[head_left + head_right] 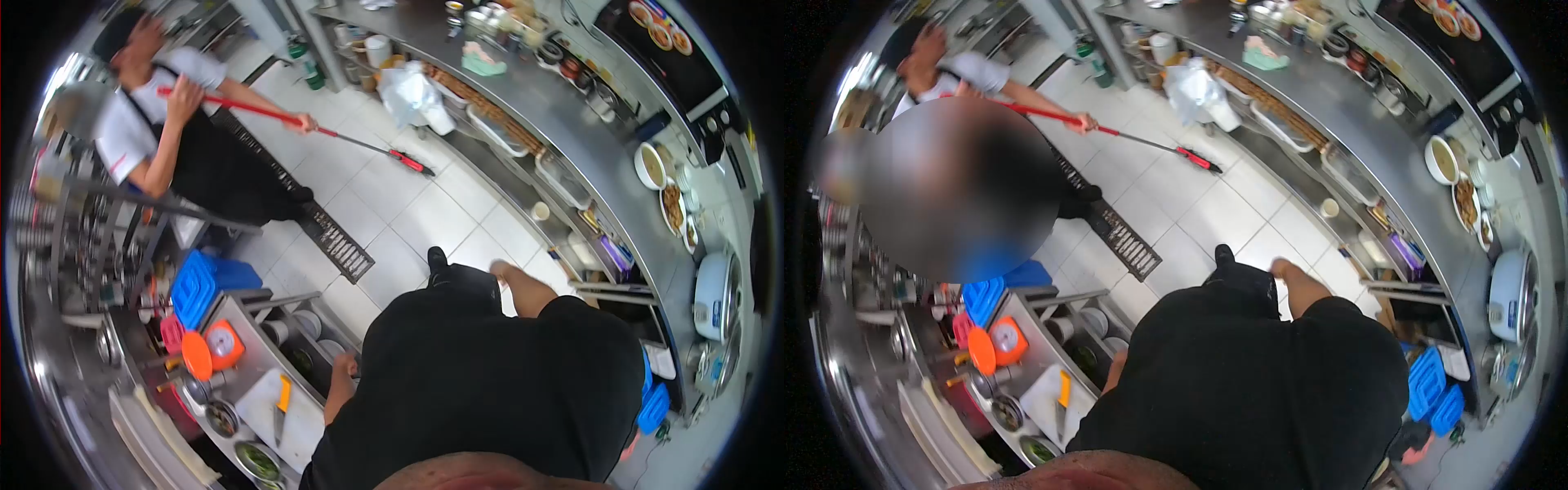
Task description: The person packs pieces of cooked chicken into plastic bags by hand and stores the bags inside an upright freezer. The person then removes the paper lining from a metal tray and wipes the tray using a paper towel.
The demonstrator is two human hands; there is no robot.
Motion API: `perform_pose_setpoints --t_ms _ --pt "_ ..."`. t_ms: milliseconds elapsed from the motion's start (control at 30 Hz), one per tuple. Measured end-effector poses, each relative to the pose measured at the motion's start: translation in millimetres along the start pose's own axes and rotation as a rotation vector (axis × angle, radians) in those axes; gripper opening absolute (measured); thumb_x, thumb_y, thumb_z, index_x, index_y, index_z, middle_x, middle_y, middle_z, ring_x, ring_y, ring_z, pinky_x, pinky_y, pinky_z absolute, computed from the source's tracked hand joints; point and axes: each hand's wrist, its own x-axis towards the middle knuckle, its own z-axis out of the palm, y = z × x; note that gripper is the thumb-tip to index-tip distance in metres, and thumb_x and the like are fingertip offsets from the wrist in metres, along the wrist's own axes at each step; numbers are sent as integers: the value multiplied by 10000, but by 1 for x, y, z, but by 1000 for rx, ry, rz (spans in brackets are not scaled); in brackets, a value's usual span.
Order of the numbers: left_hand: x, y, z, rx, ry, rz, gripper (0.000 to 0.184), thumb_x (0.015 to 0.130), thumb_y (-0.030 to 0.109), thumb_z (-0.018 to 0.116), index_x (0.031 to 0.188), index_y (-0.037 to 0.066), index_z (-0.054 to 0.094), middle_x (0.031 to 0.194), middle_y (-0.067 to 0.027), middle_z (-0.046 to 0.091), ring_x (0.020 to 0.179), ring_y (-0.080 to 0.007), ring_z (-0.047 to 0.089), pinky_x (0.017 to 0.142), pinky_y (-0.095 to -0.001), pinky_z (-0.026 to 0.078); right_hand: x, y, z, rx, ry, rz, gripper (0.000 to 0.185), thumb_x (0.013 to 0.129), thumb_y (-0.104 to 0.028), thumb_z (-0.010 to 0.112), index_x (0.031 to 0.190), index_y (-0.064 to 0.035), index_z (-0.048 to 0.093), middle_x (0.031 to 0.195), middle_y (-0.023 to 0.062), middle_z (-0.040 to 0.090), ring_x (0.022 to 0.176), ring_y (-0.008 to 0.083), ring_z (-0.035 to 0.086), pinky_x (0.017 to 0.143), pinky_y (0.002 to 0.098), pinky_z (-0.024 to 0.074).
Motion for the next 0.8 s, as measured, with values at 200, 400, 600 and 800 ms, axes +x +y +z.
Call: perform_pose_setpoints --t_ms 200,400,600,800 --pt "107 53 -57 -351 -175 -55 180 909 244 585 959 72 611 786 -96 640 682 -323 601 623 -395 502 -22 -33 -208 271 635 -189 476 838 -354 669 1190 -35 630 1148 259 641 1126 402 580 983 451 477" --pt "252 23 -97 -12 35 187 289 889 330 602 1016 70 606 859 -110 636 794 -316 611 686 -412 501 -20 -84 -405 440 996 -316 469 882 -233 629 1310 -56 560 1293 239 552 1221 397 520 1063 425 421" --pt "335 39 -204 -1038 -20 -866 415 876 412 607 1166 115 592 945 -49 589 896 -205 557 777 -446 488 -8 -148 -580 464 1165 -354 549 862 -209 615 1390 -120 493 1447 256 412 1266 428 483 1073 448 418" --pt "396 -33 -186 -1200 -90 -805 400 894 387 592 1188 116 576 996 -69 586 931 -221 556 768 -443 504 92 -147 -669 99 1302 -107 606 851 -255 644 1426 -201 462 1464 258 379 1286 446 462 1097 461 399"
